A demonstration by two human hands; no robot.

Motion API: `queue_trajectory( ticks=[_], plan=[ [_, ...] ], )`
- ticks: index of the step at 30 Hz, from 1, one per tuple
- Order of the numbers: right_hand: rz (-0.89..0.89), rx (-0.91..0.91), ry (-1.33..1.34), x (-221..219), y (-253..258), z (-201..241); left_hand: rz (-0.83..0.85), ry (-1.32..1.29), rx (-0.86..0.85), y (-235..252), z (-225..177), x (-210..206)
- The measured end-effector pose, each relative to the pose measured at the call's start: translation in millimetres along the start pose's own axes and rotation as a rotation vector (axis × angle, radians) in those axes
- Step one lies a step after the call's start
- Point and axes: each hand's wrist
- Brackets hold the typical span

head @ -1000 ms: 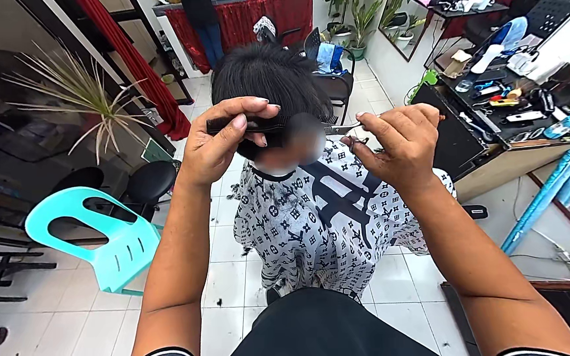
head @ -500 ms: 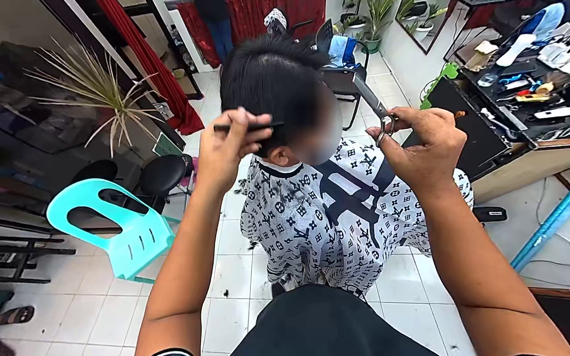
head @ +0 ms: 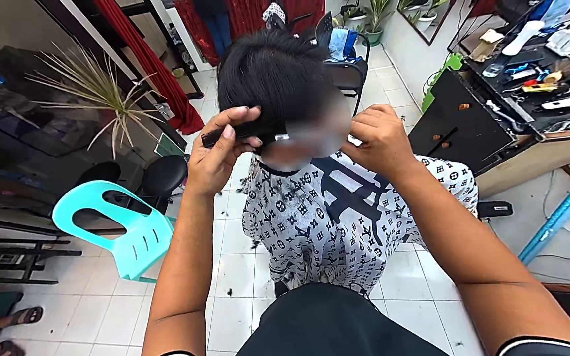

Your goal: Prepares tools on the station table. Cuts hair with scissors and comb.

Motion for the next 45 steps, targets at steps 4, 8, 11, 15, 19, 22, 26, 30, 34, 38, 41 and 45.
queue_trajectory(
  ticks=[4, 8, 11, 15, 19, 22, 26, 30, 34, 38, 41, 45],
  plan=[
    [-0.095, -0.094, -0.014, 7, 2, -1, 0.099, 0.237, 0.058, 13, -10, 2],
    [-0.088, -0.06, -0.059, 17, -6, 6, 0.019, 0.214, 0.037, 39, -22, -5],
    [-0.101, -0.036, -0.11, 29, -15, 11, 0.009, 0.069, -0.025, 53, -28, -2],
    [-0.24, -0.046, -0.186, 50, -23, 8, 0.057, -0.012, -0.084, 56, -35, 2],
    [-0.222, -0.082, -0.312, 65, -11, 3, 0.093, -0.03, -0.111, 56, -38, 0],
    [-0.193, -0.032, -0.358, 65, 5, 4, 0.096, -0.035, -0.119, 56, -38, -2],
    [-0.201, 0.046, -0.357, 61, 16, 9, 0.107, -0.045, -0.119, 54, -38, -5],
    [-0.247, 0.108, -0.304, 59, 12, 8, 0.109, -0.073, -0.125, 53, -39, -4],
    [-0.191, 0.083, -0.34, 61, 15, 10, 0.116, -0.07, -0.13, 53, -39, -4],
    [-0.217, 0.108, -0.329, 59, 17, 13, 0.119, -0.081, -0.134, 52, -39, -4],
    [-0.227, 0.117, -0.292, 58, 16, 13, 0.112, -0.087, -0.136, 52, -38, -4],
    [-0.187, 0.082, -0.318, 57, 18, 16, 0.114, -0.083, -0.143, 52, -39, -4]
  ],
)
Point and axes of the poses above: each hand's wrist, its own y-axis towards the middle knuckle, its own x-axis out of the back of the hand, z = x × y, and after that the axes turned 8 degrees about y, right-handed
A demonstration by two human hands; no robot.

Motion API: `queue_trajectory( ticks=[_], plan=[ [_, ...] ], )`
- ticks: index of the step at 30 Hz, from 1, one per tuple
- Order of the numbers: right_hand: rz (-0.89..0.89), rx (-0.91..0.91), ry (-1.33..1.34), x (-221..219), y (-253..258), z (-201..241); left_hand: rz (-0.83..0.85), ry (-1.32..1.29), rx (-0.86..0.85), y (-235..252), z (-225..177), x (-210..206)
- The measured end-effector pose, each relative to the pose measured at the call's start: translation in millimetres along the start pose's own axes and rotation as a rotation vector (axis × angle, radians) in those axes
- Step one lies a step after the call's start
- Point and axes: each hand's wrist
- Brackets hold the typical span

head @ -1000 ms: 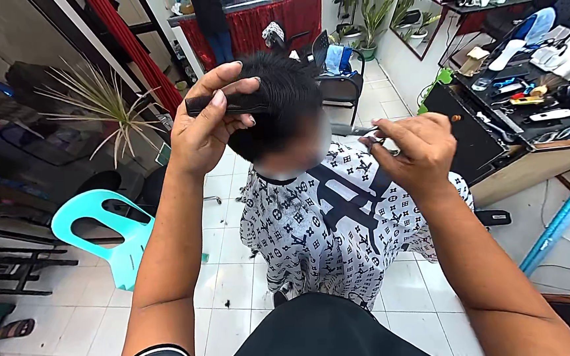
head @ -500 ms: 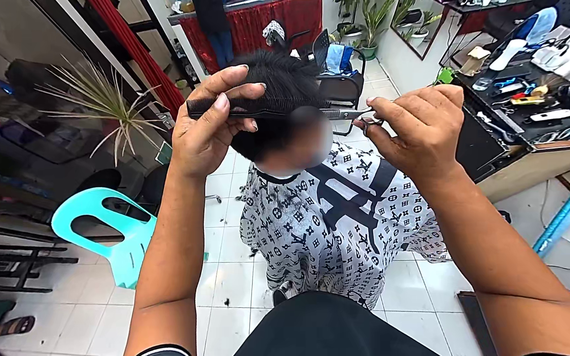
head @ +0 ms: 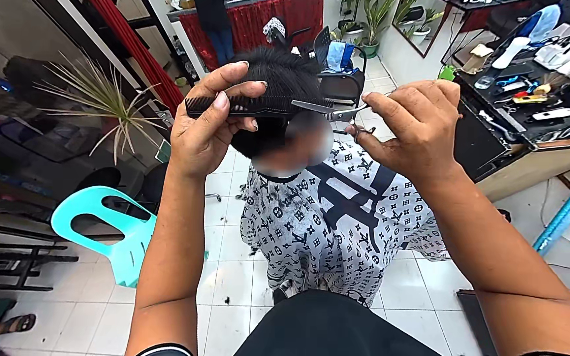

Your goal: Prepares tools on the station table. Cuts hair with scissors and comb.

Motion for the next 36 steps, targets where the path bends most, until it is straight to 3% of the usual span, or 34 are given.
queue_trajectory(
  ticks=[10, 13, 15, 17, 20, 24, 29, 31, 36],
  plan=[
    [-0.055, -0.063, 0.138, 0, -3, 6, -0.011, -0.002, -0.048, 7, -14, -9],
    [-0.068, -0.135, 0.176, 1, -3, 7, -0.218, -0.113, -0.042, 10, -17, -11],
    [-0.073, -0.174, 0.184, -2, -6, 5, -0.444, -0.056, 0.102, 11, -15, -14],
    [-0.06, -0.212, 0.187, -3, -11, 3, -0.524, 0.11, 0.291, 1, -4, -15],
    [-0.029, -0.278, 0.215, -3, -18, 0, -0.451, 0.244, 0.392, -41, 18, -22],
    [0.041, -0.274, 0.269, -7, -25, -7, -0.201, 0.073, 0.285, -92, 44, -9],
    [0.217, -0.052, 0.293, -38, -21, -7, -0.183, 0.059, 0.169, -69, 44, 0],
    [0.208, -0.056, 0.253, -48, -21, -7, -0.141, 0.029, 0.127, -60, 39, 2],
    [0.15, -0.123, 0.231, -38, -24, -9, -0.022, 0.341, 0.171, -37, 31, -2]
  ],
)
Point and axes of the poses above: each hand's wrist, its own y-axis towards the middle knuckle, its own x-axis out of the back of the hand, z = x × y, and after that the axes turned 8 degrees about y, right-handed
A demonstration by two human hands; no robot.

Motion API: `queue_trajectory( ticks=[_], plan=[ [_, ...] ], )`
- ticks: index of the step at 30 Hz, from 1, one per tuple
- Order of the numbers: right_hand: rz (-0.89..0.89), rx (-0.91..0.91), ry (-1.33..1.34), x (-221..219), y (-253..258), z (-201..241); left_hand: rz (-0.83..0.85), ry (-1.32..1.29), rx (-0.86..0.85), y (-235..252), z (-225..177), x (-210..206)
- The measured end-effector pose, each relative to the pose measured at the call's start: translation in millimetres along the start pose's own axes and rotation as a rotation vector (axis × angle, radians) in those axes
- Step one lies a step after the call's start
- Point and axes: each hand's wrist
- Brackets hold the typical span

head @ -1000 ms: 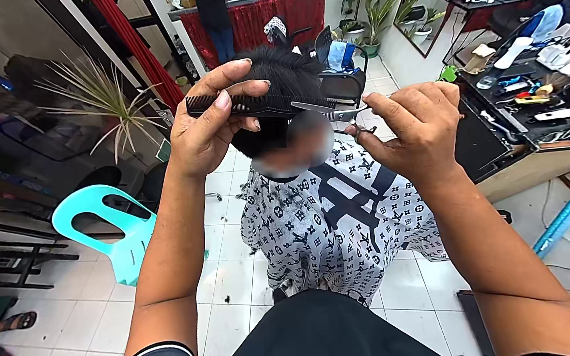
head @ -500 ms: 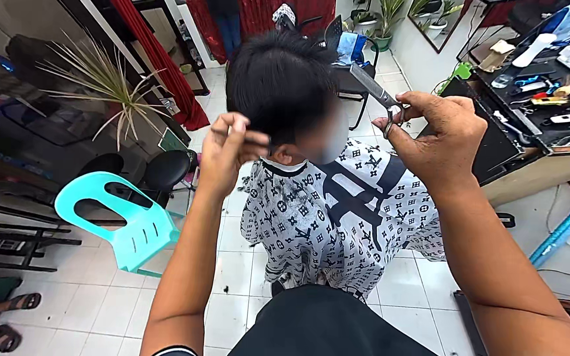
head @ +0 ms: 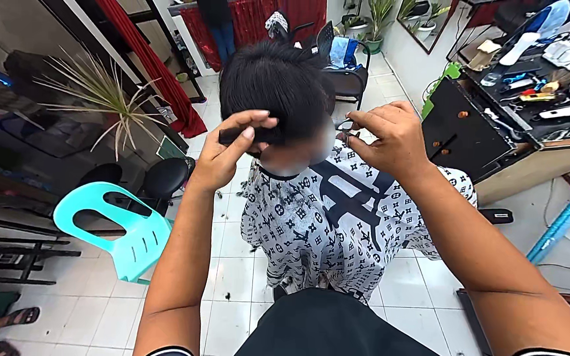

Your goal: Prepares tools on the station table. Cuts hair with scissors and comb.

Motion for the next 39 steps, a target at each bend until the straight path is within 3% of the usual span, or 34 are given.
queue_trajectory(
  ticks=[7, 12, 25, 29, 31, 34, 36, 39],
  plan=[
    [-0.187, 0.048, -0.121, 20, -24, -2, -0.023, -0.192, -0.131, 30, -25, 9],
    [-0.24, 0.036, -0.253, 26, -7, -3, 0.026, -0.187, -0.183, 30, -31, 8],
    [-0.233, 0.125, -0.135, 23, 8, 10, 0.039, -0.233, -0.192, 30, -42, 4],
    [-0.267, 0.008, 0.027, 26, 6, 15, -0.106, -0.393, -0.208, 37, -55, 1],
    [-0.261, -0.07, 0.065, 32, -1, 13, -0.289, -0.47, -0.119, 41, -57, 2],
    [-0.249, -0.188, 0.097, 41, -24, 8, -0.516, -0.343, 0.253, 39, -51, -2],
    [-0.259, -0.251, 0.144, 44, -45, 3, -0.453, -0.177, 0.404, 22, -36, -6],
    [-0.26, -0.313, 0.204, 43, -72, -5, -0.212, 0.029, 0.385, -6, -24, -2]
  ],
)
Point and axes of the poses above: each hand's wrist, its own y-axis towards the middle knuckle, its own x-axis out of the back of the hand, z = x × y, and after that the axes turned 8 degrees about y, right-handed
